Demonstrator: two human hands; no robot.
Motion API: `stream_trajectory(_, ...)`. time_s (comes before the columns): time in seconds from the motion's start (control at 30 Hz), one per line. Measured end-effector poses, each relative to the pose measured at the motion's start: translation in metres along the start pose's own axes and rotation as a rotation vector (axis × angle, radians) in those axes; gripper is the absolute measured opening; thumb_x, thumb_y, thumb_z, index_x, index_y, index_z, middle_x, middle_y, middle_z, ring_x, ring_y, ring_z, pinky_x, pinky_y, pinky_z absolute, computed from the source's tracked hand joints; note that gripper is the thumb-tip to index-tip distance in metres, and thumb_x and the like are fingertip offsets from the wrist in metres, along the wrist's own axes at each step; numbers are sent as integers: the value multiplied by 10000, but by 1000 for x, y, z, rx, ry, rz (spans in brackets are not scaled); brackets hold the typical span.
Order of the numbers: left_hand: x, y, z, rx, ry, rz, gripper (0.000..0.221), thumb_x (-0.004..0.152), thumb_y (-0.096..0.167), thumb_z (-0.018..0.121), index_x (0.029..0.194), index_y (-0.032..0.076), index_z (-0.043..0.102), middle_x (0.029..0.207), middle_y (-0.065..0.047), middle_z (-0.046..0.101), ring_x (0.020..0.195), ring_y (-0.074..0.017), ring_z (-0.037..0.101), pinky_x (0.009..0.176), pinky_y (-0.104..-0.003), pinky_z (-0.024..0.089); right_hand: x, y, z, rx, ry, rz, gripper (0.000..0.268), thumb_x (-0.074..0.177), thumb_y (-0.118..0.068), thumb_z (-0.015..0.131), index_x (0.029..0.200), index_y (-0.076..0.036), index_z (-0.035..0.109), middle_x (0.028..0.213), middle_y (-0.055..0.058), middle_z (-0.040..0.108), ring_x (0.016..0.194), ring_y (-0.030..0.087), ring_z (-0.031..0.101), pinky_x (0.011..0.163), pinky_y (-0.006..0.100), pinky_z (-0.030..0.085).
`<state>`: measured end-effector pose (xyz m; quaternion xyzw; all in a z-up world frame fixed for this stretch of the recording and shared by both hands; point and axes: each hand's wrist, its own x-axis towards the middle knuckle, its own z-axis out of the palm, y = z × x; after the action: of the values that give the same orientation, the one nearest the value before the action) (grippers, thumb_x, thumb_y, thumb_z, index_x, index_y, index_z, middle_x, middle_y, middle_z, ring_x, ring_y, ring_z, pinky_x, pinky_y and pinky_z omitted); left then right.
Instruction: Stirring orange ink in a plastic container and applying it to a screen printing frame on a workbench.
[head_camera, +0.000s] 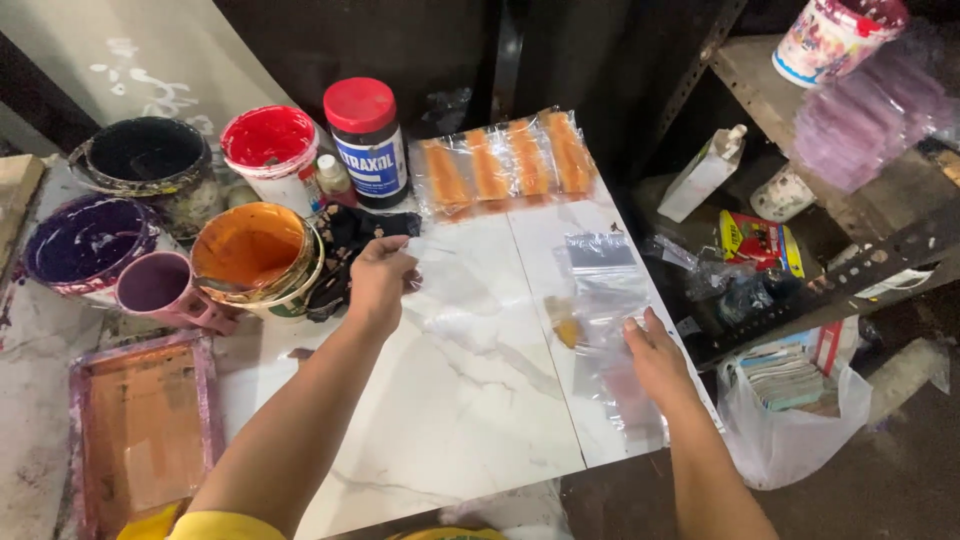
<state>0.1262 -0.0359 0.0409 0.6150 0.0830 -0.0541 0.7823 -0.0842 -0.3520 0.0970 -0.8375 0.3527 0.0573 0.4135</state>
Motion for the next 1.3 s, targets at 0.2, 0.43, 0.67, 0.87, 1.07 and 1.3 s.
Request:
stream_trajectory(0.2,-33,47,-26,-211,26,85,401,810,-54,588,1209,-22,577,823,-98,529,526,-198,625,456,-271,505,6,4,1,9,38,-19,831,995,-559,519,1645,-86,305,1526,205,532,1446,359,454,1181,519,372)
stream_trajectory(0.43,-73,3,-57,-190,33,25,467,875,-50,621,1324,-80,495,917,-153,572,616,-248,658,518,-336,579,44,46,25,-20,192,-42,881,910,-481,638,1659,-157,306,1437,204,608,1330,378,563,1104,509,455)
stream_trajectory(0.67,-88,-46,-79,-169,76,-14,525,888,-77,607,1378,-67,419,781,-118,573,582,-227,631,526,-302,564,44,59,47,-247,464,-352,753,866,-212,705,1569,-100,460,1396,226,591,1269,441,576,1058,543,488)
stream_trajectory(0.87,-93,-50,-79,-200,61,-67,584,873,-85,614,1419,-43,413,765,-110,567,595,-241,634,537,-340,561,88,91,60,-607,575,-449,586,899,-365,605,1480,-294,570,1495,44,464,1373,335,444,1010,560,415)
stream_trajectory(1.07,-114,1,-33,-272,-33,-44,663,871,-96,592,1495,-4,389,772,-89,528,615,-231,611,562,-351,545,115,85,65,-518,423,-869,546,802,-223,675,1342,-298,676,1433,35,553,1396,329,494,1020,539,483)
stream_trajectory(1.3,-112,40,25,-539,-237,77,524,907,-104,595,1393,91,595,810,-95,639,710,-264,741,675,-397,648,65,48,80,-577,157,-910,754,704,-565,823,1390,-323,626,1541,24,525,1533,347,318,1173,644,229)
